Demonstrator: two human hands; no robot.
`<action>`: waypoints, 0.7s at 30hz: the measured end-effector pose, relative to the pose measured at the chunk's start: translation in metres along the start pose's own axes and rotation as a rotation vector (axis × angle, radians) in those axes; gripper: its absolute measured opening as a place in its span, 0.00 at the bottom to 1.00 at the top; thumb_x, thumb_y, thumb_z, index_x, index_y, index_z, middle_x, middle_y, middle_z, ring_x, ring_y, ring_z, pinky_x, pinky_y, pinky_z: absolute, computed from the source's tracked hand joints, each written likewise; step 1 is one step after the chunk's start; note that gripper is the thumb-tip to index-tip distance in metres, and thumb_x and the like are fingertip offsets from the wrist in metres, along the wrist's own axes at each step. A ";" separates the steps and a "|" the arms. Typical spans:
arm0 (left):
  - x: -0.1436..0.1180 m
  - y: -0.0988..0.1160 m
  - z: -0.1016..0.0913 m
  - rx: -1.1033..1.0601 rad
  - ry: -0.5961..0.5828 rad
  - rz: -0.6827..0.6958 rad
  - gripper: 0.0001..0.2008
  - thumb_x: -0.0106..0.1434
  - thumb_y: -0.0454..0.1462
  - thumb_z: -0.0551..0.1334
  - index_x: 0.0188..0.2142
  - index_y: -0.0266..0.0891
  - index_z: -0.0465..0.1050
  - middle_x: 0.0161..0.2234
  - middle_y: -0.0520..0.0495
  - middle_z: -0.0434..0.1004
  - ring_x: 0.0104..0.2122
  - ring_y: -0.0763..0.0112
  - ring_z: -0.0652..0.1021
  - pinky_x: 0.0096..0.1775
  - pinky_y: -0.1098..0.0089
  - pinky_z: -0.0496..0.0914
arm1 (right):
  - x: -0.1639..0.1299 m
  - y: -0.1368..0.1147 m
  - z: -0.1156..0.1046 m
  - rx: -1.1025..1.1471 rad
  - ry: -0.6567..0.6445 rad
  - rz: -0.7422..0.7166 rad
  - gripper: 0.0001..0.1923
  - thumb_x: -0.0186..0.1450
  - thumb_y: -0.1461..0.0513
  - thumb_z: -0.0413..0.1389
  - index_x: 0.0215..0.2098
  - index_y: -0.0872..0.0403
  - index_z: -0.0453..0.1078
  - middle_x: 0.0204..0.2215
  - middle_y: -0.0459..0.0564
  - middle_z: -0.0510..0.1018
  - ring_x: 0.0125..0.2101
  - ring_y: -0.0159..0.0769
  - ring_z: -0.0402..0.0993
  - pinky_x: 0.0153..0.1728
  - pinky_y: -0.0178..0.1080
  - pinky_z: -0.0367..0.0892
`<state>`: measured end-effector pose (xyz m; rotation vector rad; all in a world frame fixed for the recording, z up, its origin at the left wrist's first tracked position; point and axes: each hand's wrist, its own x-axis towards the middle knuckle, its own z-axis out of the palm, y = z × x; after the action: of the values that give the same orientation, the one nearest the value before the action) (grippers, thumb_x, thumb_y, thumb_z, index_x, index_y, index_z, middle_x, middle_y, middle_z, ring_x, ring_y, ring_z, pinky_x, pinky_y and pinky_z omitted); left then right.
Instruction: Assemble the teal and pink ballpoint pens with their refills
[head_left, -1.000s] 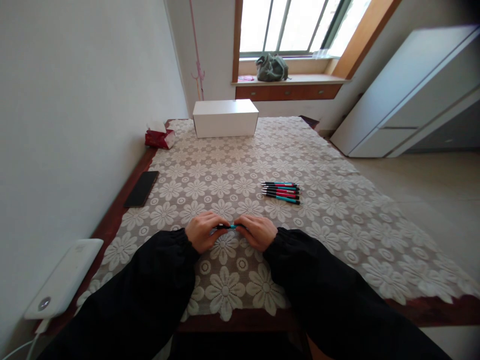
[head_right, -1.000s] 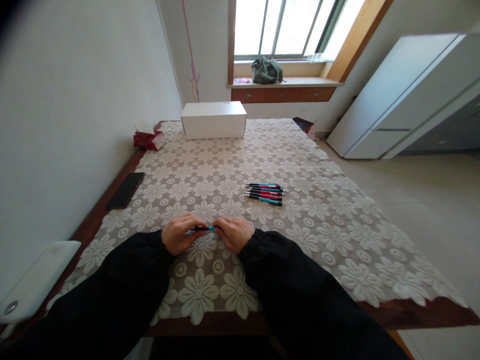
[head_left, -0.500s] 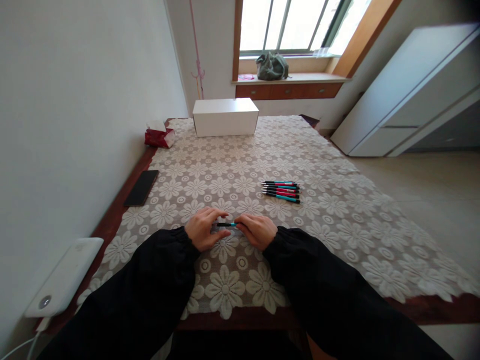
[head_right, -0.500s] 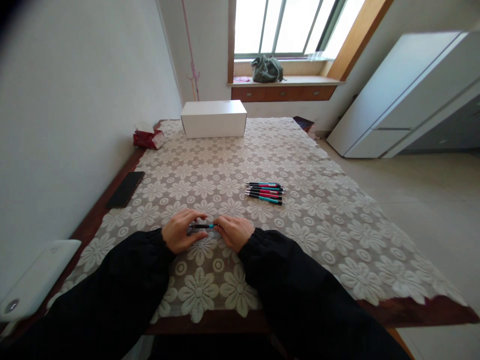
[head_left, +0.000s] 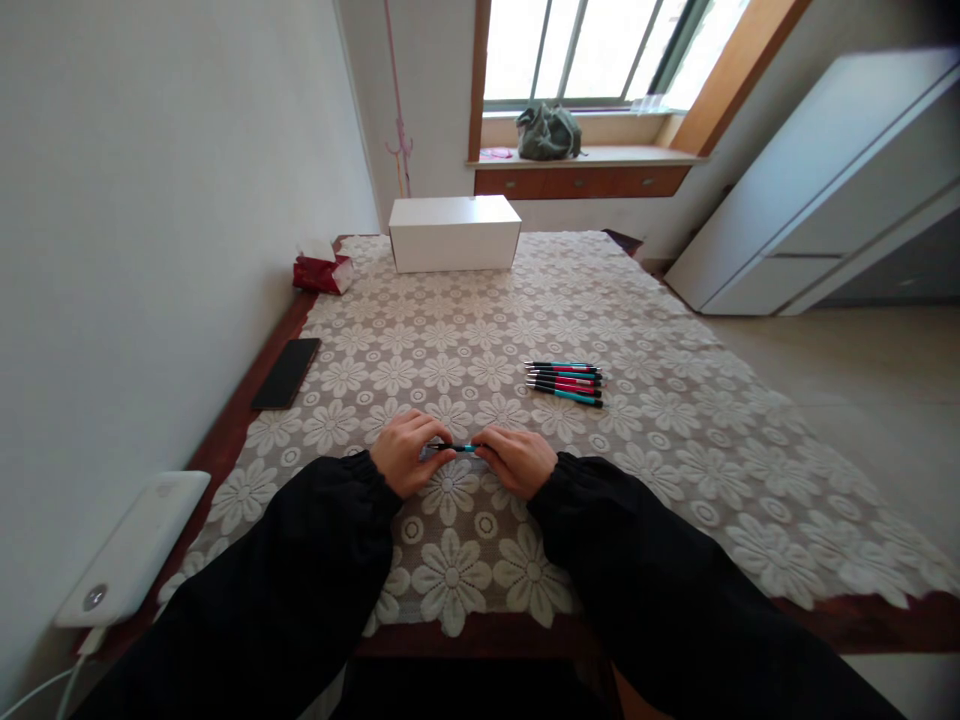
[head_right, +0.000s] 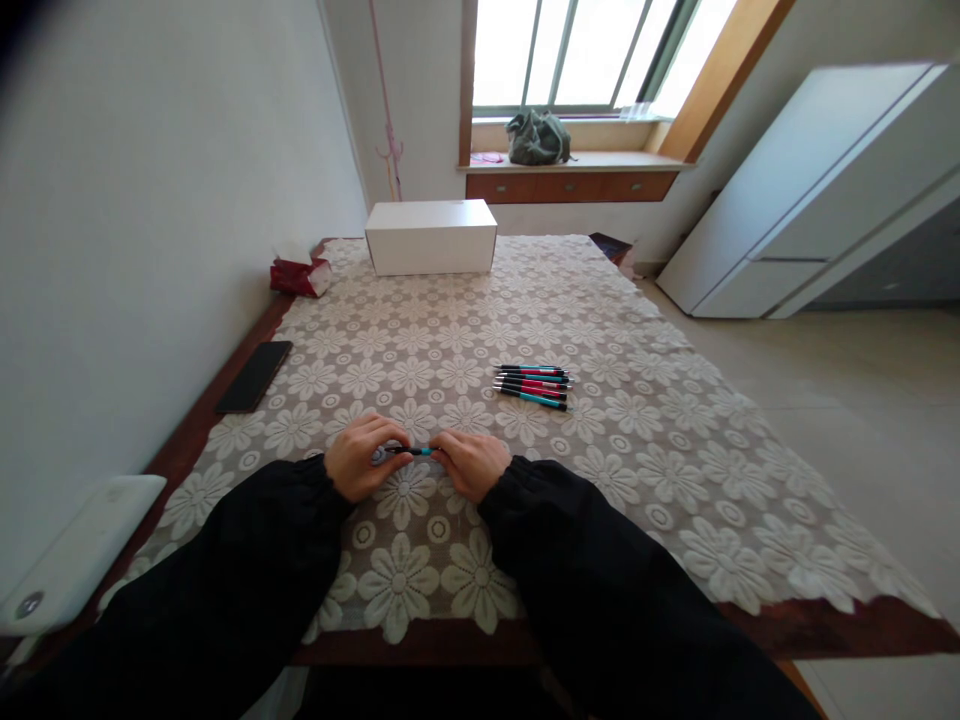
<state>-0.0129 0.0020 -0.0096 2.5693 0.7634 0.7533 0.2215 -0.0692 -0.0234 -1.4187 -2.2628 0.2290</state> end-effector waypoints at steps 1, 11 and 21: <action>0.000 -0.001 0.001 0.000 0.009 0.000 0.07 0.66 0.43 0.66 0.37 0.43 0.76 0.37 0.48 0.82 0.41 0.61 0.78 0.45 0.59 0.73 | 0.000 0.000 0.000 -0.002 -0.004 0.002 0.10 0.74 0.60 0.50 0.46 0.51 0.73 0.39 0.49 0.82 0.33 0.35 0.78 0.33 0.35 0.65; 0.001 0.000 -0.001 0.013 0.004 -0.006 0.12 0.71 0.43 0.60 0.33 0.43 0.77 0.41 0.47 0.83 0.43 0.62 0.78 0.48 0.59 0.72 | 0.000 -0.001 0.001 -0.001 0.001 0.010 0.10 0.74 0.60 0.50 0.46 0.51 0.72 0.39 0.49 0.82 0.34 0.35 0.78 0.33 0.35 0.65; -0.002 -0.005 0.005 0.001 0.035 0.029 0.11 0.71 0.46 0.59 0.40 0.44 0.77 0.43 0.47 0.82 0.46 0.60 0.77 0.50 0.56 0.71 | -0.001 0.000 0.000 -0.003 0.009 0.007 0.10 0.74 0.60 0.49 0.45 0.51 0.72 0.39 0.49 0.82 0.34 0.35 0.78 0.33 0.35 0.65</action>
<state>-0.0129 0.0043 -0.0170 2.5799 0.7388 0.8092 0.2213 -0.0699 -0.0239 -1.4270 -2.2523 0.2211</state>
